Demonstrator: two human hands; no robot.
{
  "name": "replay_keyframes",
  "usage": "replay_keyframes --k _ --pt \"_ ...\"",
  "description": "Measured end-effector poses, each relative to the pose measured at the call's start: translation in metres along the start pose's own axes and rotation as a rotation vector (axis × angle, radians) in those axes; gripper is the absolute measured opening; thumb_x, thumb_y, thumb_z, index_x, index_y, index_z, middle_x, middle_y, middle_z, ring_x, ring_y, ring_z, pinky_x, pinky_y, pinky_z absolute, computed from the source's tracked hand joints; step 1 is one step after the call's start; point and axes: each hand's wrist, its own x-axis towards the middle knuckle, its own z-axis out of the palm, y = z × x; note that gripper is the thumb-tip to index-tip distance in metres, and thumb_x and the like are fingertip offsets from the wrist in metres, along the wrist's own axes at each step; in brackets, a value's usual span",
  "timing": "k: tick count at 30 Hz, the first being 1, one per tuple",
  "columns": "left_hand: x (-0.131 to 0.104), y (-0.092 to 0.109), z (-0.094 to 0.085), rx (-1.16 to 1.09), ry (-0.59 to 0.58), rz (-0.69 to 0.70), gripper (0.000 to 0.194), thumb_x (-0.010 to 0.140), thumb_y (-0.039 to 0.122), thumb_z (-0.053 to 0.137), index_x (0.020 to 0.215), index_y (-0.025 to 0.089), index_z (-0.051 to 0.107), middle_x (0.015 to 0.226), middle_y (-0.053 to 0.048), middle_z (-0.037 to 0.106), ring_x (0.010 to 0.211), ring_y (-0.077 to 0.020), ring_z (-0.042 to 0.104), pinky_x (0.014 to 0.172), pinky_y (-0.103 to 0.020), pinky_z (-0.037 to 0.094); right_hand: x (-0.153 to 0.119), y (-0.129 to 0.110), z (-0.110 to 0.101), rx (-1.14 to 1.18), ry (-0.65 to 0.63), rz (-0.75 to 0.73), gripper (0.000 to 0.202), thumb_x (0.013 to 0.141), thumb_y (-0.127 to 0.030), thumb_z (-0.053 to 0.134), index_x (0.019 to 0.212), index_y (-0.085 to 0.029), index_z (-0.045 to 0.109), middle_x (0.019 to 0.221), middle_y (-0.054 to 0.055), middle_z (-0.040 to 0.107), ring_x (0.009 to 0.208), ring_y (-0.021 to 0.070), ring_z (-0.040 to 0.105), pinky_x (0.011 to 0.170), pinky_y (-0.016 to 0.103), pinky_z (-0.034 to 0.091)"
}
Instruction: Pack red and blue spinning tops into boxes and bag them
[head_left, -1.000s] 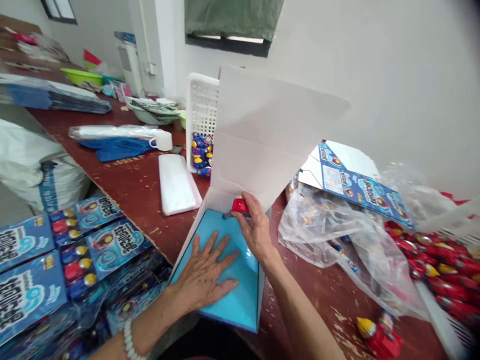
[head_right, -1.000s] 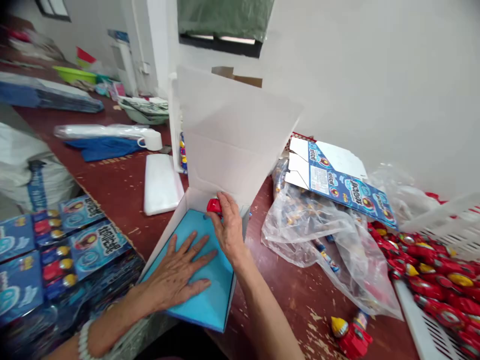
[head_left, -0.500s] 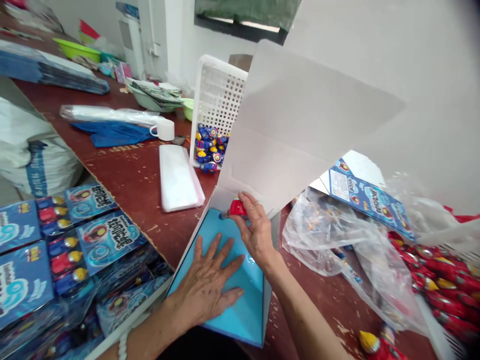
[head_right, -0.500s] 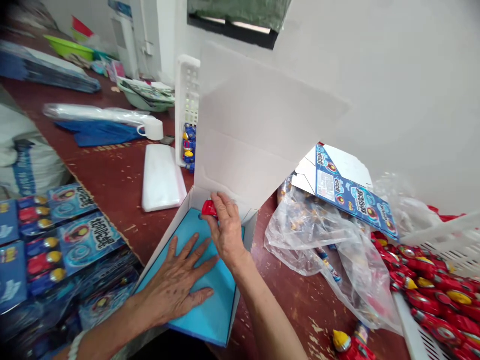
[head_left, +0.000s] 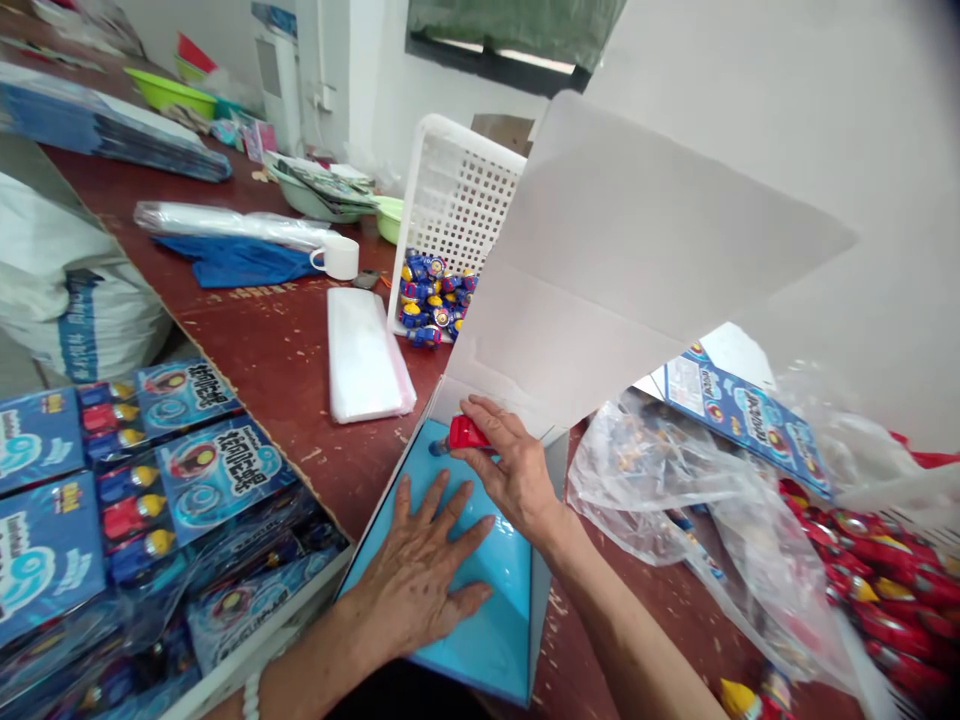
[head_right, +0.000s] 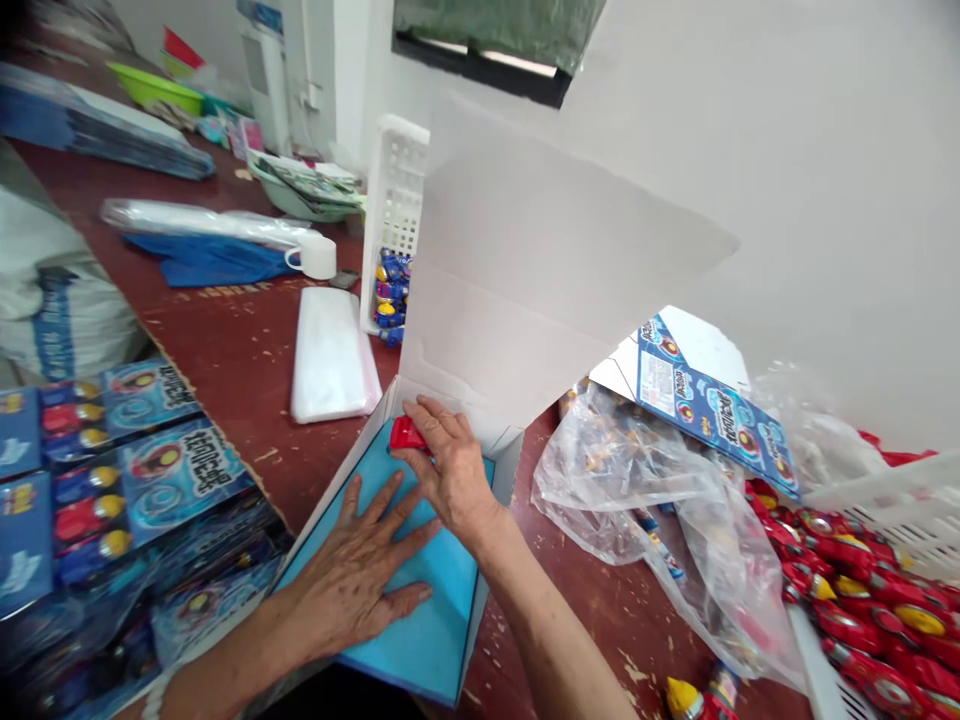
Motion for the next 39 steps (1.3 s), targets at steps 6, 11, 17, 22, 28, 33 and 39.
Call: replay_keyframes --k 6,11,17,22,28,33,39 --pt "0.002 0.001 -0.003 0.05 -0.004 0.005 0.062 0.088 0.059 0.048 0.144 0.038 0.033 0.153 -0.011 0.028 0.141 -0.042 0.019 0.104 -0.076 0.012 0.032 0.005 0.017 -0.082 -0.225 0.052 0.044 0.083 -0.013 0.071 0.124 -0.011 0.057 0.124 0.013 0.058 0.115 0.024 0.054 0.102 0.038 0.042" --pt "0.001 -0.001 -0.001 0.116 0.038 0.034 0.054 0.088 0.059 0.046 0.137 0.034 0.047 0.143 -0.01 0.047 0.134 -0.0422 0.034 0.101 -0.075 0.019 0.014 -0.015 0.012 -0.207 -0.25 0.113 0.072 0.083 -0.027 0.071 0.144 -0.011 0.036 0.146 0.021 0.032 0.129 0.0346 0.038 0.103 0.053 0.038" --pt "0.001 -0.005 -0.001 0.137 0.159 0.069 0.044 0.092 0.044 0.041 0.127 0.024 0.06 0.141 -0.011 0.049 0.132 -0.041 0.039 0.1 -0.069 0.027 -0.127 -0.011 -0.11 -0.478 -0.127 0.377 0.055 0.09 -0.006 0.035 0.144 -0.017 0.034 0.148 0.012 0.031 0.134 0.0229 0.03 0.111 0.046 0.03" --pt "0.004 0.007 -0.011 0.048 0.159 0.088 0.043 0.093 0.041 0.034 0.124 0.028 0.061 0.138 -0.006 0.052 0.121 -0.0345 0.052 0.097 -0.063 0.036 -0.275 0.012 -0.188 -0.635 -0.531 0.953 0.077 0.066 -0.008 0.06 0.14 -0.019 0.043 0.148 0.014 0.034 0.135 0.0372 0.028 0.104 0.061 0.032" --pt "0.006 0.028 -0.017 -0.025 0.228 0.142 0.033 0.091 0.041 0.047 0.119 0.032 0.061 0.13 0.0 0.06 0.115 -0.0271 0.058 0.105 -0.054 0.034 -0.318 0.019 -0.198 -0.545 -0.429 0.879 0.048 0.076 -0.008 0.049 0.122 -0.013 0.06 0.123 0.017 0.057 0.113 0.0299 0.055 0.1 0.051 0.041" --pt "0.007 0.053 -0.02 -0.23 0.217 0.159 0.04 0.092 0.029 0.051 0.132 0.026 0.048 0.131 -0.003 0.058 0.12 -0.019 0.054 0.104 -0.035 0.043 -0.25 -0.006 -0.174 -0.072 0.16 0.825 0.047 0.086 -0.041 0.061 0.13 -0.025 0.054 0.127 0.012 0.056 0.117 0.0295 0.054 0.099 0.048 0.045" --pt "0.018 0.076 -0.031 -0.713 0.061 0.079 0.048 0.093 0.043 0.051 0.133 0.019 0.044 0.126 -0.008 0.058 0.114 -0.0187 0.055 0.099 -0.028 0.044 -0.138 -0.071 -0.115 0.935 0.237 0.681 0.042 0.092 -0.044 0.058 0.132 -0.034 0.052 0.127 0.007 0.058 0.091 0.02 0.066 0.057 0.022 0.055"
